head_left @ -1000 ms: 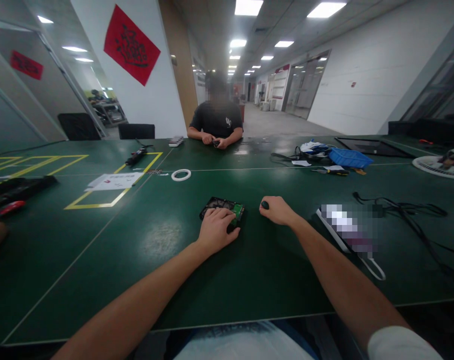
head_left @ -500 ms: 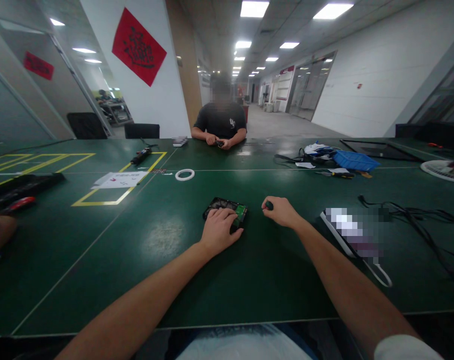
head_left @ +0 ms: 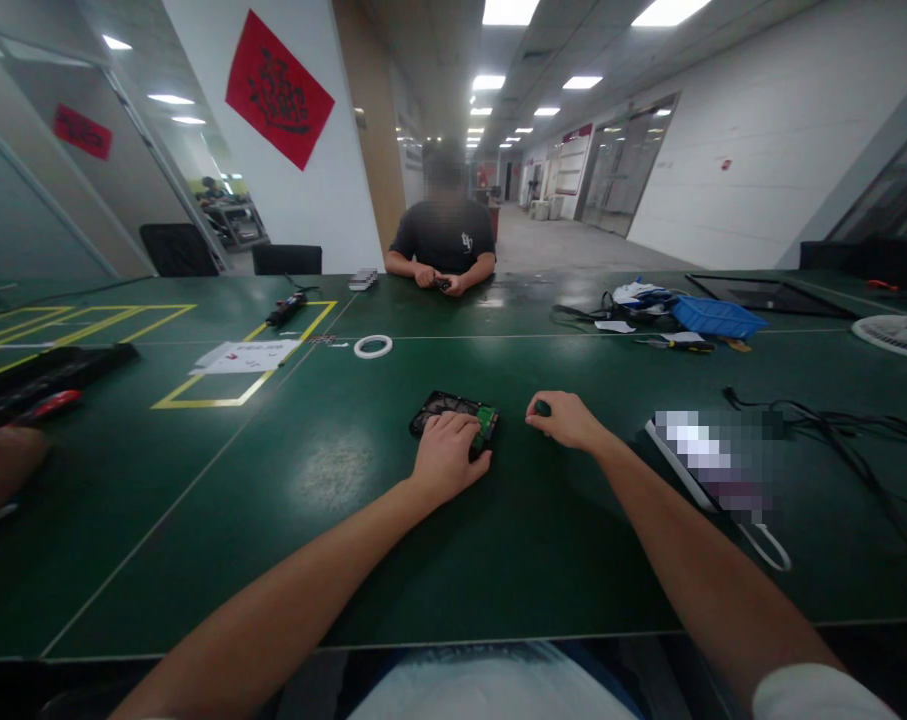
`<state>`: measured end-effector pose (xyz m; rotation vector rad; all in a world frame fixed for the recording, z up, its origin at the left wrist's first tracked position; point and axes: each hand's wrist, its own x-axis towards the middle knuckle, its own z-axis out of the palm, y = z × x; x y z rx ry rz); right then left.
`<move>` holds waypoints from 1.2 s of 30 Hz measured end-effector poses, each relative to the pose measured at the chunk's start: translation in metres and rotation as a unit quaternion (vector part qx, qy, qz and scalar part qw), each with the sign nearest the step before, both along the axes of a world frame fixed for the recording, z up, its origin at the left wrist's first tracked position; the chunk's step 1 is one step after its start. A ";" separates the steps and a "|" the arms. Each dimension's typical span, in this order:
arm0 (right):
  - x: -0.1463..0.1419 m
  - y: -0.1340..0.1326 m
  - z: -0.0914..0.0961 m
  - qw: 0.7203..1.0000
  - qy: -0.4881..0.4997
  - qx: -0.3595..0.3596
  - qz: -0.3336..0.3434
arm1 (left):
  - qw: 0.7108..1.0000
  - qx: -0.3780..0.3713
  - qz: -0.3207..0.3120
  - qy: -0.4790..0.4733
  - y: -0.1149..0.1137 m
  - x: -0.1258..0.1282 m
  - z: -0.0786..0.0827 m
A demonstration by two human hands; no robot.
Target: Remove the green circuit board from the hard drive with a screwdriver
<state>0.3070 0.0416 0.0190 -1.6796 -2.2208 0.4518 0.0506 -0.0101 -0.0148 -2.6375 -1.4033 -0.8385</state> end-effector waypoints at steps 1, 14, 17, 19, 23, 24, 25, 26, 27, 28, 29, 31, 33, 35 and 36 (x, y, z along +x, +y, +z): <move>-0.001 -0.001 0.001 1.000 0.012 -0.010 0.000 | 1.000 -0.004 -0.003 -0.006 0.000 -0.001 0.000; -0.005 -0.004 0.008 0.988 0.135 -0.075 -0.007 | 0.990 -0.056 -0.124 -0.033 -0.006 -0.019 0.011; -0.010 -0.010 0.012 0.976 0.183 -0.117 0.012 | 0.985 -0.073 -0.157 -0.024 -0.005 -0.022 0.013; -0.013 -0.014 0.015 0.964 0.213 -0.160 0.021 | 0.982 -0.084 -0.168 -0.017 -0.004 -0.024 0.014; -0.015 -0.018 0.017 0.939 0.248 -0.235 0.033 | 0.981 -0.079 -0.176 -0.017 -0.004 -0.025 0.015; -0.015 -0.018 0.017 0.936 0.252 -0.244 0.034 | 0.981 -0.075 -0.178 -0.016 -0.004 -0.025 0.014; -0.015 -0.018 0.015 0.934 0.255 -0.248 0.034 | 0.981 -0.072 -0.179 -0.015 -0.004 -0.026 0.014; -0.016 -0.017 0.014 0.933 0.257 -0.251 0.034 | 0.981 -0.070 -0.179 -0.012 -0.004 -0.026 0.014; -0.016 -0.017 0.012 0.932 0.259 -0.253 0.032 | 0.982 -0.068 -0.179 -0.008 -0.004 -0.025 0.014; -0.017 -0.016 0.010 0.931 0.262 -0.254 0.030 | 0.982 -0.066 -0.177 -0.005 -0.004 -0.025 0.014; -0.018 -0.016 0.009 0.930 0.265 -0.255 0.026 | 0.982 -0.064 -0.175 -0.002 -0.004 -0.025 0.015; -0.020 -0.016 0.006 0.927 0.269 -0.260 0.018 | 0.983 -0.061 -0.175 0.001 -0.005 -0.025 0.015; -0.022 -0.016 0.005 0.924 0.275 -0.267 0.014 | 0.982 -0.059 -0.177 0.000 -0.005 -0.026 0.016; -0.023 -0.015 0.003 0.919 0.283 -0.273 0.014 | 0.982 -0.056 -0.180 -0.002 -0.005 -0.026 0.015; -0.023 -0.015 0.001 0.917 0.288 -0.276 0.014 | 0.982 -0.054 -0.180 -0.002 -0.005 -0.025 0.015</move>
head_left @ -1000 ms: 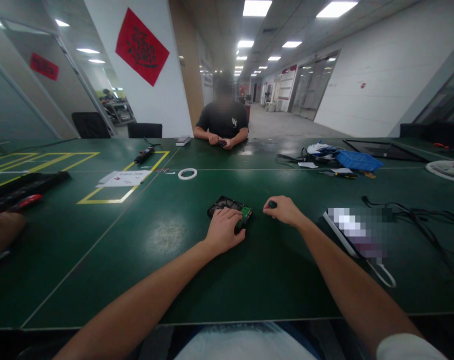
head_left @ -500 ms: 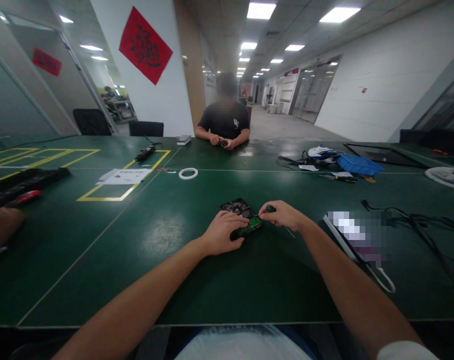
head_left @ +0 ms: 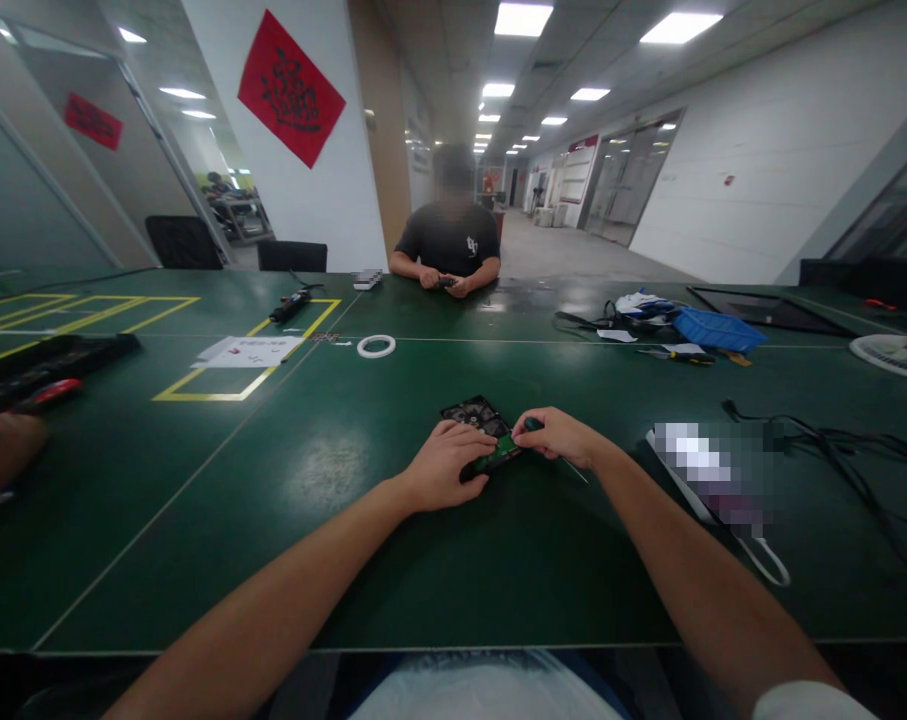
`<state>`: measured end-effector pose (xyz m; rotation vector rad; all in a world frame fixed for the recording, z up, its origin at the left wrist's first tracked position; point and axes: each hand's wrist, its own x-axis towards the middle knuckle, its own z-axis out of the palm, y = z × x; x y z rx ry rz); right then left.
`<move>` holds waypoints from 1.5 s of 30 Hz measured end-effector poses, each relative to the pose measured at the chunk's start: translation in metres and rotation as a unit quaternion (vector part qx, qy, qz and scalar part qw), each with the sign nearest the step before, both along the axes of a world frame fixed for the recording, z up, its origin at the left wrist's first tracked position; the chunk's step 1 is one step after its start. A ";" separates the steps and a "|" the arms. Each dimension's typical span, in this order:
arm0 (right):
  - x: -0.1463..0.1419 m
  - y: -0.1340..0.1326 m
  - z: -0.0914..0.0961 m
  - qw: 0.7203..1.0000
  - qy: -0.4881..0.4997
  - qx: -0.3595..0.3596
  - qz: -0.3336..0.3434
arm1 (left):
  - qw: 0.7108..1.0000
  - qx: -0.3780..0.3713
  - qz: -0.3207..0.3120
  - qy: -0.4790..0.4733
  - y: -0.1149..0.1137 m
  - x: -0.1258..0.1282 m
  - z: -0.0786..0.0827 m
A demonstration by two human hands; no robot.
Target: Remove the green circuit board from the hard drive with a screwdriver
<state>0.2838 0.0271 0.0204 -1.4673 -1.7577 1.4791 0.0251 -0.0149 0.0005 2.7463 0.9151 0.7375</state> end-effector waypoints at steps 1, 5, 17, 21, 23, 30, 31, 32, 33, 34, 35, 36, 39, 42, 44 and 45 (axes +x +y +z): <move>0.000 0.001 -0.001 1.000 0.005 -0.003 -0.002 | 1.000 0.001 0.000 0.001 0.000 0.000 0.000; -0.001 0.003 -0.006 1.000 0.015 -0.013 -0.011 | 1.000 0.002 0.006 0.009 0.000 0.001 -0.001; 0.007 0.006 0.007 0.991 0.099 0.010 -0.090 | 1.000 -0.002 -0.007 -0.004 0.002 -0.001 -0.004; 0.005 0.005 0.029 0.958 0.225 0.076 -0.160 | 1.000 -0.004 -0.008 -0.006 0.002 -0.001 -0.005; -0.001 0.001 0.037 0.942 0.252 0.127 -0.181 | 1.000 -0.003 -0.008 -0.007 0.003 -0.002 -0.005; -0.029 -0.013 0.038 0.928 0.285 0.176 -0.161 | 1.000 -0.003 -0.010 -0.009 0.002 -0.001 -0.005; -0.031 -0.014 0.037 0.923 0.306 0.174 -0.154 | 1.000 -0.004 -0.010 -0.008 0.002 -0.001 -0.005; -0.032 -0.014 0.036 0.915 0.336 0.172 -0.144 | 1.000 -0.004 -0.011 -0.006 0.002 -0.001 -0.005; -0.032 -0.014 0.034 0.904 0.371 0.168 -0.133 | 1.000 -0.003 -0.011 -0.006 0.003 -0.001 -0.005; -0.032 -0.013 0.033 0.891 0.407 0.162 -0.122 | 1.000 -0.003 -0.012 -0.006 0.003 -0.001 -0.005; -0.032 -0.013 0.032 0.879 0.436 0.155 -0.113 | 1.000 -0.003 -0.012 -0.007 0.003 -0.001 -0.005; -0.031 -0.012 0.031 0.871 0.457 0.148 -0.107 | 1.000 -0.004 -0.013 -0.006 0.003 -0.001 -0.005; -0.030 -0.010 0.028 0.861 0.481 0.132 -0.102 | 1.000 -0.006 -0.013 -0.005 0.004 -0.002 -0.005; -0.029 -0.009 0.027 0.858 0.488 0.126 -0.102 | 1.000 -0.002 -0.013 -0.007 0.003 -0.002 -0.004; -0.028 -0.008 0.026 0.857 0.490 0.125 -0.097 | 1.000 0.001 -0.015 -0.008 0.003 -0.002 -0.004; -0.028 -0.008 0.026 0.857 0.491 0.125 -0.092 | 1.000 0.003 -0.016 -0.008 0.003 -0.002 -0.005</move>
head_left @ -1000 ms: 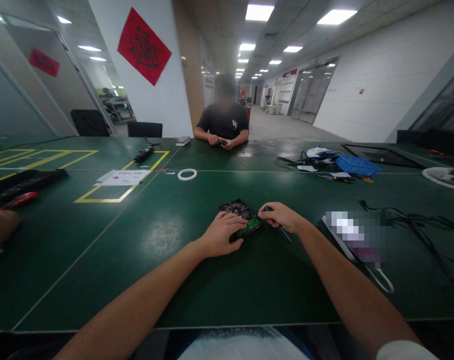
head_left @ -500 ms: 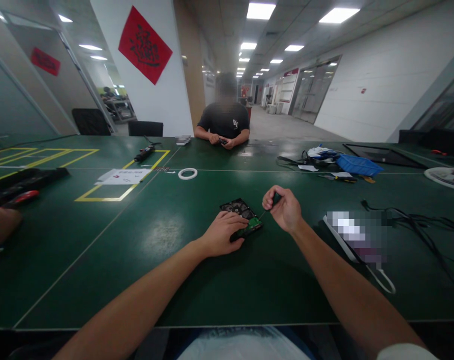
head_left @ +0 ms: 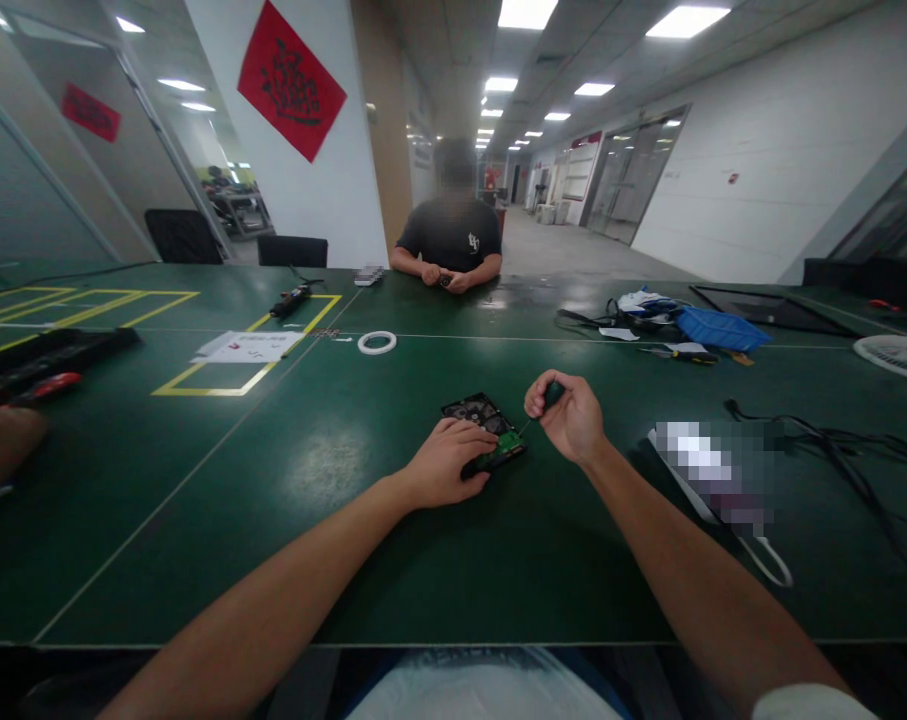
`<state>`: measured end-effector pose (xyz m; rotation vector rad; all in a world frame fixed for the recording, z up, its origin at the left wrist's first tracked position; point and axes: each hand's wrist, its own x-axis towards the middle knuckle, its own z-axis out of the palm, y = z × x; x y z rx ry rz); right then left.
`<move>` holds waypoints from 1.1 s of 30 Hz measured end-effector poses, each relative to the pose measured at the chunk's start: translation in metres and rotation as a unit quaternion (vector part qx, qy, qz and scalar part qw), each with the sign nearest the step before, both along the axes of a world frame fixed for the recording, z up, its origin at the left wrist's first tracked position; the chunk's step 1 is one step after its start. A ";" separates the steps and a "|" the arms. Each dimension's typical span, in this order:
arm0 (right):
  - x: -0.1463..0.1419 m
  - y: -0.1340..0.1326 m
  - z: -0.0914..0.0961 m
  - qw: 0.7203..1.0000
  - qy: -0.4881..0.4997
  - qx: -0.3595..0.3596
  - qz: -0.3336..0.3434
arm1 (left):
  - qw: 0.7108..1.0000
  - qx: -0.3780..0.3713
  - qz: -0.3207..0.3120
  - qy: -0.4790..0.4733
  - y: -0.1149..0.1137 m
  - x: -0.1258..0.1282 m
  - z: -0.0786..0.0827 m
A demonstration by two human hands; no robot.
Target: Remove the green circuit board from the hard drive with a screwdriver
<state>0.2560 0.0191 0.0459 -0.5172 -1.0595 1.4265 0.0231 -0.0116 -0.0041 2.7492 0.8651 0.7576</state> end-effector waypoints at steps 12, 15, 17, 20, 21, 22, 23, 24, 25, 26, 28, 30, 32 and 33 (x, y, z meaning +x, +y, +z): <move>0.000 -0.001 0.000 1.000 -0.010 0.028 0.003 | 1.000 -0.001 0.000 0.002 0.000 -0.001 -0.001; 0.001 -0.001 -0.001 1.000 -0.014 0.026 0.001 | 1.000 -0.001 -0.001 0.001 0.000 -0.001 0.000; 0.001 -0.001 -0.001 1.000 -0.016 0.024 0.000 | 1.000 -0.001 0.001 -0.001 -0.001 -0.001 0.000; 0.000 -0.001 -0.001 0.999 -0.021 0.028 -0.002 | 1.000 -0.001 0.000 -0.002 -0.001 0.000 0.000; 0.000 -0.002 -0.001 0.999 -0.022 0.029 -0.003 | 1.000 -0.001 0.000 -0.001 -0.001 0.000 0.000; 0.000 -0.003 0.000 0.999 -0.026 0.029 -0.003 | 1.000 -0.002 0.001 0.000 -0.001 0.000 0.000; -0.001 -0.004 0.000 0.999 -0.030 0.030 -0.002 | 1.000 -0.003 0.002 0.001 -0.001 0.001 0.000; -0.001 -0.005 0.000 0.999 -0.036 0.030 0.000 | 1.000 -0.004 0.003 0.002 0.000 0.001 -0.001; -0.002 -0.006 0.001 0.999 -0.043 0.031 0.002 | 1.000 -0.005 0.003 0.003 0.000 0.001 -0.001; -0.003 -0.007 0.001 0.998 -0.052 0.033 0.003 | 1.000 -0.005 0.004 0.004 0.000 0.001 -0.001; -0.005 -0.009 0.001 0.997 -0.070 0.041 0.002 | 1.000 -0.004 0.004 0.004 0.001 0.001 -0.002; -0.007 -0.011 0.001 0.995 -0.085 0.052 0.000 | 1.000 -0.002 0.003 0.003 0.001 0.001 -0.003; -0.009 -0.013 0.000 0.993 -0.100 0.065 -0.002 | 1.000 -0.001 0.003 0.003 0.001 0.000 -0.003; -0.010 -0.014 0.000 0.991 -0.109 0.072 -0.001 | 1.000 -0.001 0.003 0.003 0.001 0.000 -0.004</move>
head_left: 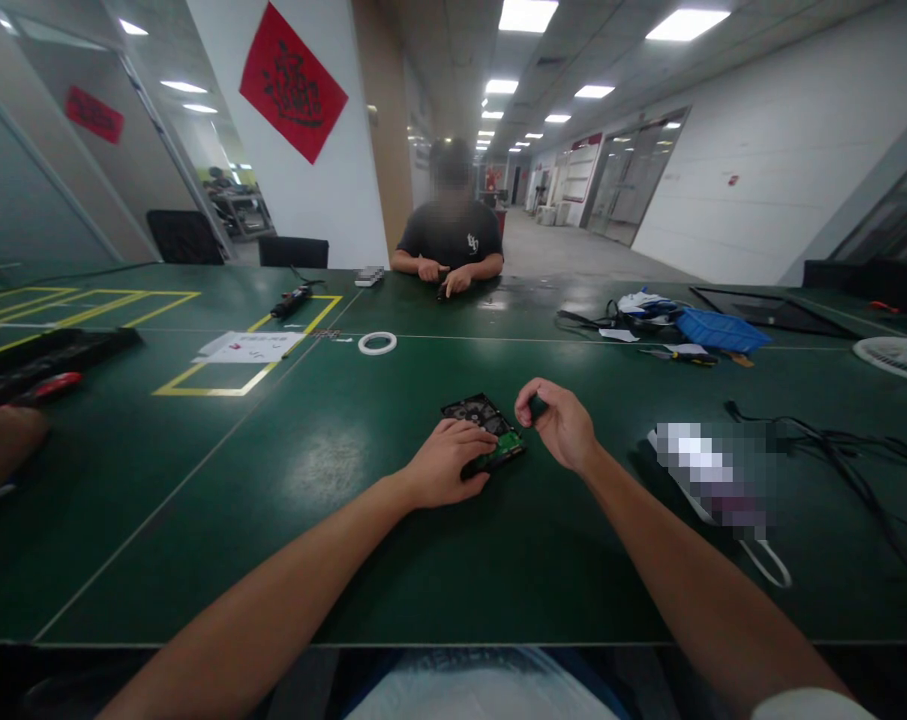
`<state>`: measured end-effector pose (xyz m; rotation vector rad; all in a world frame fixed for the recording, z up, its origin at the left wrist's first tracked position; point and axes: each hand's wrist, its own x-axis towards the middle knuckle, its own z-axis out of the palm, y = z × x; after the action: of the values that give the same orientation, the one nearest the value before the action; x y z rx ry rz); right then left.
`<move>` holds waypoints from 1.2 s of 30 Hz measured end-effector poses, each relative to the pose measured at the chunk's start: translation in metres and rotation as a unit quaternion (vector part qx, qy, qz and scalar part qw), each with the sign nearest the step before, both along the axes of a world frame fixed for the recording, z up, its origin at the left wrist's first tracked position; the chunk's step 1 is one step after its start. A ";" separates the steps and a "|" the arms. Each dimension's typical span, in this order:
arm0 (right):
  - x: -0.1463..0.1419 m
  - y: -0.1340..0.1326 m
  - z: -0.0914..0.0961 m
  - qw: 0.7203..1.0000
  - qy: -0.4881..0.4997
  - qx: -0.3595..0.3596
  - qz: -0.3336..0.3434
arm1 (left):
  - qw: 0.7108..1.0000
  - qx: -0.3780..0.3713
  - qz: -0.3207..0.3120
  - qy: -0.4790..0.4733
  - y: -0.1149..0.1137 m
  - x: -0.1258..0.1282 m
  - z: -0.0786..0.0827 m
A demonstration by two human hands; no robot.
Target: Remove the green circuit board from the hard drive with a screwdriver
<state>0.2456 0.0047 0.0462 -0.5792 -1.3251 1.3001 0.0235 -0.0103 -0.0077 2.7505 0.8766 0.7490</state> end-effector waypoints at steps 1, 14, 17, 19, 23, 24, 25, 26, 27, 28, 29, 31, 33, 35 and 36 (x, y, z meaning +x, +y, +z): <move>-0.001 -0.001 0.000 1.000 -0.010 0.006 0.001 | 1.000 0.000 0.000 0.001 0.000 0.000 0.000; 0.001 0.006 0.002 0.999 -0.026 0.013 -0.036 | 1.000 -0.004 -0.001 0.003 -0.001 -0.002 0.003; 0.004 0.007 0.003 0.999 -0.002 -0.004 -0.032 | 1.000 -0.007 0.001 0.004 -0.001 -0.002 0.003; 0.004 0.007 0.003 0.999 0.024 -0.022 -0.007 | 1.000 -0.008 -0.001 0.003 -0.002 -0.002 0.003; 0.004 0.007 0.004 0.997 0.047 -0.055 0.017 | 1.000 -0.008 -0.001 0.003 -0.002 -0.001 0.003; 0.005 0.007 0.004 0.997 0.049 -0.062 0.016 | 1.000 -0.008 0.000 0.004 -0.002 0.000 0.003; 0.005 0.007 0.004 0.996 0.052 -0.066 0.015 | 1.000 -0.008 0.001 0.005 -0.002 0.000 0.003; 0.006 0.007 0.003 0.996 0.054 -0.067 0.016 | 1.000 -0.008 0.000 0.005 -0.002 0.000 0.003; 0.006 0.007 0.003 0.996 0.056 -0.066 0.018 | 1.000 -0.007 0.000 0.005 -0.002 0.000 0.003; 0.007 0.007 0.003 0.996 0.057 -0.064 0.021 | 1.000 -0.007 0.000 0.004 -0.002 0.000 0.003; 0.007 0.007 0.003 0.996 0.057 -0.060 0.023 | 1.000 -0.006 0.000 0.004 -0.002 0.000 0.003; 0.007 0.007 0.002 0.997 0.053 -0.055 0.024 | 1.000 -0.007 0.000 0.004 -0.002 0.000 0.004; 0.008 0.008 0.000 0.998 0.040 -0.051 0.016 | 1.000 -0.007 0.003 0.003 -0.001 -0.001 0.003; 0.010 0.009 -0.001 0.999 0.022 -0.044 0.002 | 1.000 -0.005 0.008 0.000 -0.001 -0.001 0.003; 0.011 0.009 -0.001 0.999 0.014 -0.037 -0.007 | 1.000 -0.003 0.011 -0.002 -0.001 -0.002 0.003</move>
<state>0.2562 0.0141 0.0447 -0.6189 -1.2525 1.3469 0.0216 -0.0111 -0.0050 2.7367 0.9074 0.7540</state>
